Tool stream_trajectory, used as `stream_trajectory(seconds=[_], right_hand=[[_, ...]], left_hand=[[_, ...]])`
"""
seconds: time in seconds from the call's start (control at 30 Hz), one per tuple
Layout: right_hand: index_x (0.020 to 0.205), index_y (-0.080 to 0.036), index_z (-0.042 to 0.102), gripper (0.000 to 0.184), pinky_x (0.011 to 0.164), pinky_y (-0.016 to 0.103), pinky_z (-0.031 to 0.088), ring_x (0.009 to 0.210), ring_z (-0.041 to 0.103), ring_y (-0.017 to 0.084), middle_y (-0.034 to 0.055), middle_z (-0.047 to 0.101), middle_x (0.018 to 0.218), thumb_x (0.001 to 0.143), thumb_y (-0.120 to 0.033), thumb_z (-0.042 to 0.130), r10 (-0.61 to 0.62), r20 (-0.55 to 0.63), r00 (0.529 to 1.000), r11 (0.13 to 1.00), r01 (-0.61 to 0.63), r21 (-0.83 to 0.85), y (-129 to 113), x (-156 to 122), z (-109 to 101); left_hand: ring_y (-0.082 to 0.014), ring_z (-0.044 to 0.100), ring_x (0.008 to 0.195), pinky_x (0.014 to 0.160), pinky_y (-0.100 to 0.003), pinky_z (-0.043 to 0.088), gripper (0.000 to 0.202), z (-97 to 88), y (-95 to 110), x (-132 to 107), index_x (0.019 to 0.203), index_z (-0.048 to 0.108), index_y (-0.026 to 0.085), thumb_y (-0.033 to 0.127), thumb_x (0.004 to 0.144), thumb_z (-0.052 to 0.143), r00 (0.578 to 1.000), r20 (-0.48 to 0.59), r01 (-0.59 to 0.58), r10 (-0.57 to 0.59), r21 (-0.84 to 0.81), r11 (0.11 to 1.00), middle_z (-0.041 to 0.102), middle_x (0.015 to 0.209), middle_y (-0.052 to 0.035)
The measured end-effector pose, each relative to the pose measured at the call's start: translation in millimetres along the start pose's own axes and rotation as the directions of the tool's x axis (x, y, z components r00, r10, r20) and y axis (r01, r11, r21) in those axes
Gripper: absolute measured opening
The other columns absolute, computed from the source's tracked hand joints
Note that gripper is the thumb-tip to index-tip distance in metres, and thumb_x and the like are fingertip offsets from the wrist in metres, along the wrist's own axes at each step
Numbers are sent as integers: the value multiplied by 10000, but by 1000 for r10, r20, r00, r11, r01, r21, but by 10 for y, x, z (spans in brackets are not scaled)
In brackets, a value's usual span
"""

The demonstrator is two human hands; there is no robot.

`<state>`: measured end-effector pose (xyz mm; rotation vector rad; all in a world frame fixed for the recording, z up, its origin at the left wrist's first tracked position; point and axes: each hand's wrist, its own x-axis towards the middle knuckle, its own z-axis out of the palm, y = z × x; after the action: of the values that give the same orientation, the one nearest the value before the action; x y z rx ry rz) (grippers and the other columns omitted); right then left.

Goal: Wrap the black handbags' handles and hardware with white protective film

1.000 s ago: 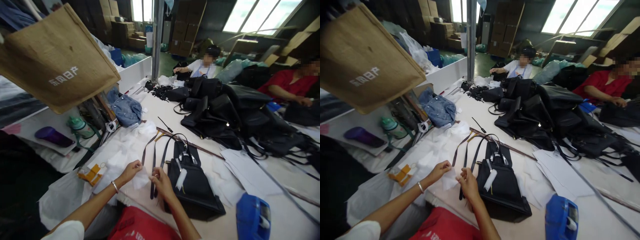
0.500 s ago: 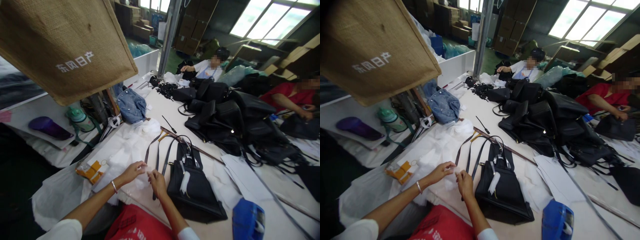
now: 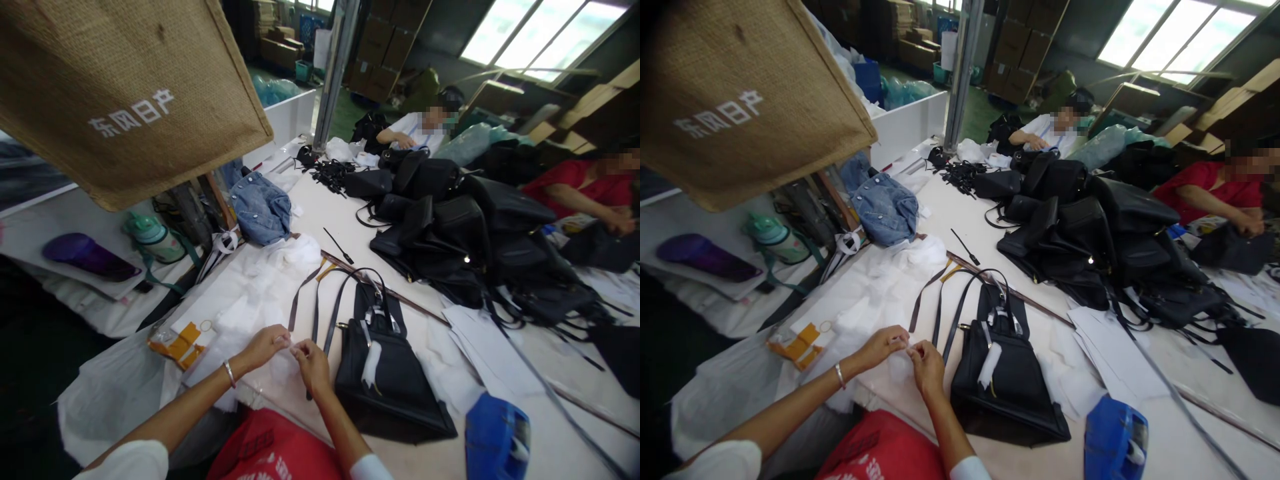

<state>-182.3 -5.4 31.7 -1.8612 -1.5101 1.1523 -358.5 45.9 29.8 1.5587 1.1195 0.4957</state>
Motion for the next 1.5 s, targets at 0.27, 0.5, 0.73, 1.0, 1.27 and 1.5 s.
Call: stream_trajectory(seconds=[0.27, 0.5, 0.73, 1.0, 1.27, 1.5], right_hand=[[733, -212, 538, 320, 605, 210, 357, 642, 591, 134, -20, 646, 659, 936, -418, 400, -23, 125, 992, 1000, 25, -14, 29, 87, -3], [722, -211, 529, 308, 609, 214, 364, 627, 589, 136, -11, 641, 645, 946, -379, 400, -79, 186, 979, 995, 88, -43, 70, 229, 23], [712, -201, 551, 224, 555, 200, 391, 540, 555, 116, -37, 603, 599, 879, -343, 505, -8, 226, 974, 978, -39, 203, 86, 288, 36], [676, -200, 541, 403, 530, 201, 372, 512, 546, 114, -24, 626, 590, 916, -495, 409, 15, 264, 965, 996, -39, 84, 80, 366, -54], [951, -165, 569, 236, 652, 285, 427, 808, 673, 247, 108, 697, 834, 907, -379, 481, 164, 78, 983, 836, -97, -539, 199, 256, -265], [914, -148, 605, 127, 739, 313, 464, 899, 674, 278, 129, 695, 918, 814, -221, 575, 207, 127, 970, 745, -72, -664, 264, 211, -261]], left_hand=[[-174, 576, 795, 744, -259, 405, 178, 9, 31, -18, 883, 660, 185, 257, 729, 607, 994, 57, 99, -95, -85, 991, 678, 821, 9], [-128, 517, 635, 598, -231, 359, 121, 5, -78, 105, 750, 615, 148, 266, 725, 603, 981, 96, 184, -168, -197, 963, 608, 654, 28], [-124, 525, 666, 634, -236, 376, 140, 11, -138, 134, 745, 599, 153, 292, 757, 594, 971, 90, 237, -220, -310, 921, 600, 676, 29], [-137, 576, 661, 649, -257, 421, 153, 69, -143, 206, 767, 586, 155, 254, 680, 664, 957, 141, 290, -254, -413, 864, 645, 692, 9], [-137, 571, 642, 671, -268, 421, 150, 42, -209, 218, 714, 614, 145, 292, 738, 634, 964, 91, 264, -248, -405, 875, 646, 658, -2], [-152, 594, 682, 718, -285, 435, 185, 39, -220, 193, 702, 626, 142, 321, 750, 630, 974, 70, 226, -217, -417, 881, 668, 679, -14]])
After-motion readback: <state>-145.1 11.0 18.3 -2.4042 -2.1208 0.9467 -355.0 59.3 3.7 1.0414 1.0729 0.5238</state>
